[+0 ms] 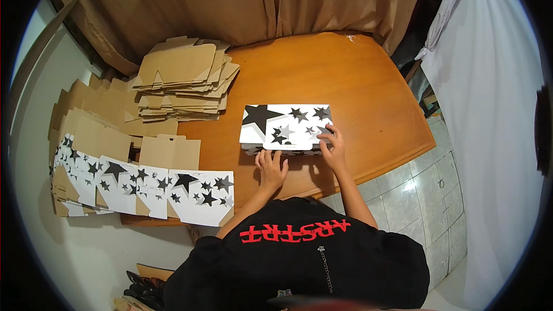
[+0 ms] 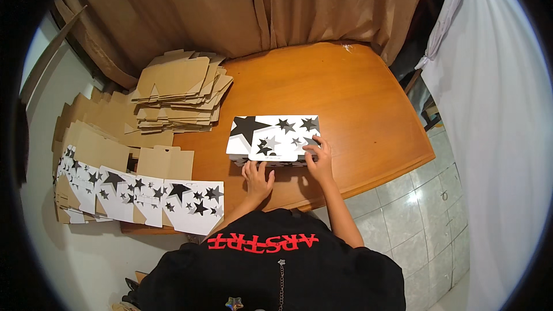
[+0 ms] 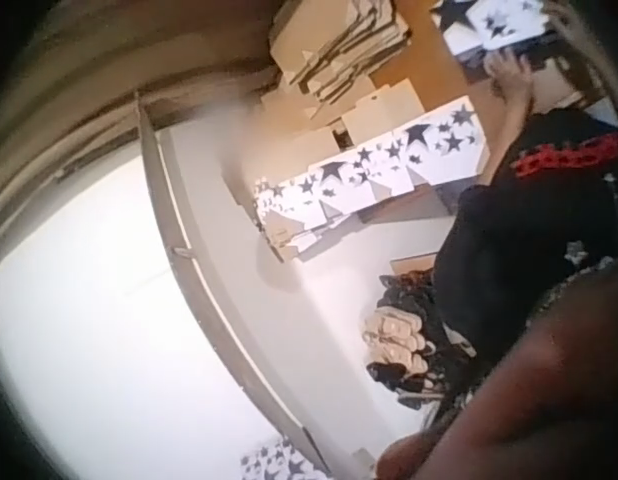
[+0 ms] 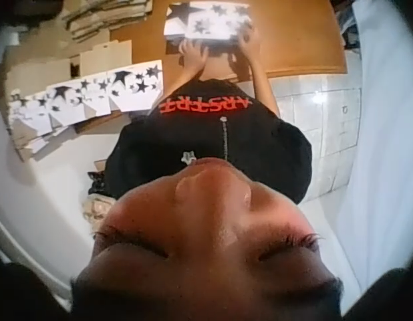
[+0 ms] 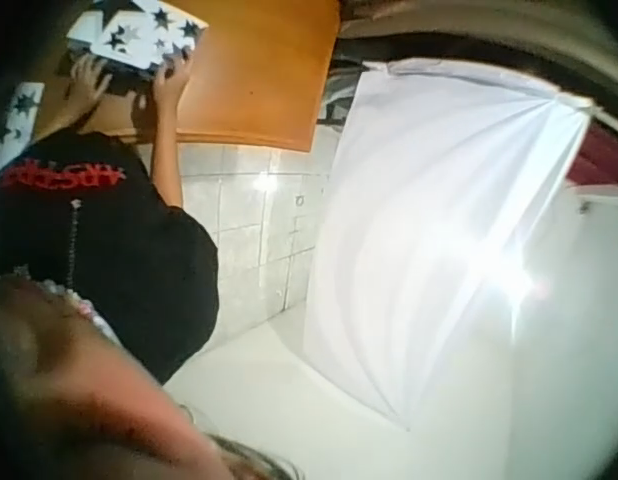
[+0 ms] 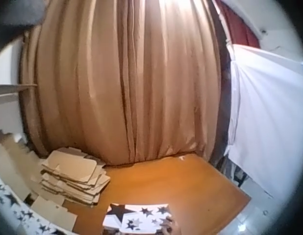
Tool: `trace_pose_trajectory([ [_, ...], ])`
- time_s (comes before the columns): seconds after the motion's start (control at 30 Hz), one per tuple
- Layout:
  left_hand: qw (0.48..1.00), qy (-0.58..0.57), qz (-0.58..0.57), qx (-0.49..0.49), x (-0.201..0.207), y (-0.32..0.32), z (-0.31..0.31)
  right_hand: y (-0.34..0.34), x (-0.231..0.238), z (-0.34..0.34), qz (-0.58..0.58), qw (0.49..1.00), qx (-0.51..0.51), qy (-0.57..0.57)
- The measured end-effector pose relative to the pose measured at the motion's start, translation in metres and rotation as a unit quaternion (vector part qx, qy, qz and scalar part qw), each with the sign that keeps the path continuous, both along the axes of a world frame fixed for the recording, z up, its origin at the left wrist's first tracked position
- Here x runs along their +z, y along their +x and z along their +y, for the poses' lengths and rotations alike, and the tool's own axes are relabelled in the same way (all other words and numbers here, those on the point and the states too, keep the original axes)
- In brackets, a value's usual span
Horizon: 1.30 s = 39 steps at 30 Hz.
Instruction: Folding cardboard sheets into shoe boxes and stacking them on a shelf.
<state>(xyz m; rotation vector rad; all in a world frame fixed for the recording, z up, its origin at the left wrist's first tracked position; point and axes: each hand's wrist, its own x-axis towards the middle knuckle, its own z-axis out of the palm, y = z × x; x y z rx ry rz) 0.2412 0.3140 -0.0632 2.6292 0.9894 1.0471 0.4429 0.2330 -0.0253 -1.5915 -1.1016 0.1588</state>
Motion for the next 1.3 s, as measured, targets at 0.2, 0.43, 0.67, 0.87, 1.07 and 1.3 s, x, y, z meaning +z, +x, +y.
trace_pose_trajectory([
  [0.2, 0.999, -0.031, -0.027, -0.011, -0.002, -0.005, -0.003, -0.022, 0.025, 0.014, -0.167, 0.978, -0.089, -0.086],
  [0.43, 1.000, 0.000, 0.018, 0.025, -0.001, -0.007, -0.004, -0.021, -0.001, 0.019, -0.186, 0.977, -0.105, -0.028],
  [0.67, 1.000, 0.015, 0.018, 0.020, 0.000, -0.009, 0.001, -0.021, -0.018, 0.020, -0.198, 0.973, -0.122, 0.005],
  [0.87, 0.995, 0.070, -0.066, 0.041, 0.023, -0.006, 0.026, -0.016, -0.022, 0.017, -0.200, 0.974, -0.109, 0.012],
  [1.07, 0.996, 0.070, -0.033, -0.055, 0.015, -0.009, 0.050, -0.031, -0.013, 0.020, -0.264, 0.950, -0.161, -0.036],
  [1.3, 0.993, 0.006, -0.080, -0.088, 0.009, -0.005, 0.053, -0.054, -0.018, 0.034, -0.272, 0.955, -0.096, -0.067],
])
